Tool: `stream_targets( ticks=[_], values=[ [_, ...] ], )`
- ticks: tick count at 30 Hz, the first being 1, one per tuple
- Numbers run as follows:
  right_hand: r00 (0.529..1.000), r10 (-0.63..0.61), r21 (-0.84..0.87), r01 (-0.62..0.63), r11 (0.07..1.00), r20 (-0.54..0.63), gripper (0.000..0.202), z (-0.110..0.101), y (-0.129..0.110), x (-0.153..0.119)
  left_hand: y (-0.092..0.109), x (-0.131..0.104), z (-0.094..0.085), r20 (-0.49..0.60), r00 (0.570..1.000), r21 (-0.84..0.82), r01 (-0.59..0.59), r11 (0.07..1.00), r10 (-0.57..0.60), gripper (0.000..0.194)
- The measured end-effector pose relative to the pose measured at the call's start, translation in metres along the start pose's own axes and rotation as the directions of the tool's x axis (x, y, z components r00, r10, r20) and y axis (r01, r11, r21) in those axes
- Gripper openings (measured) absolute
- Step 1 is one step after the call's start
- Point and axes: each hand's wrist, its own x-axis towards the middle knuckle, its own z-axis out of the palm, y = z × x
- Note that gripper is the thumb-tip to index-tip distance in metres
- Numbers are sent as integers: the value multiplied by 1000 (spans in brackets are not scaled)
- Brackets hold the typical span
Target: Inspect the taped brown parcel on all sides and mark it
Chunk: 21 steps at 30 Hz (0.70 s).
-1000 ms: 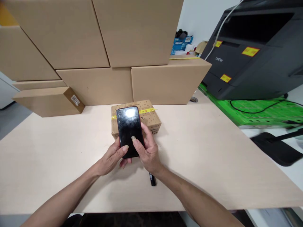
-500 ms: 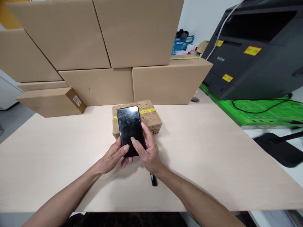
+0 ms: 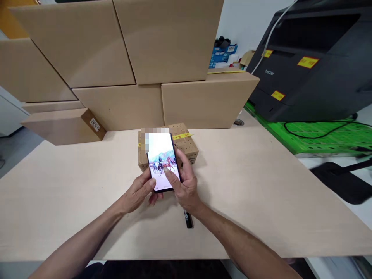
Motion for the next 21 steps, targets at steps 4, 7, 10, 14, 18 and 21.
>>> stream_targets(
  ticks=[4,7,10,14,18,21],
  values=[
    [968,-125,-2,127,992,-219,65,-12,-16,25,1,-1,-2,16,1000,46,-7,999,6,82],
    [860,-265,-103,245,964,-437,57,-38,-20,59,0,-2,-1,18,1000,101,-6,995,4,79],
    [756,-309,-226,215,950,-578,53,-76,-15,93,-2,-2,-1,27,999,151,-38,988,34,74],
    [769,-165,-305,-41,952,-618,52,-118,0,118,-3,-2,-1,34,998,187,-53,981,47,69],
    [803,-59,-331,-176,927,-594,44,-132,16,122,-4,-2,-2,37,996,198,-89,976,84,68],
    [827,-8,-390,-257,884,-563,41,-137,22,122,-3,-1,-2,37,995,203,-102,974,96,67]
  ],
)
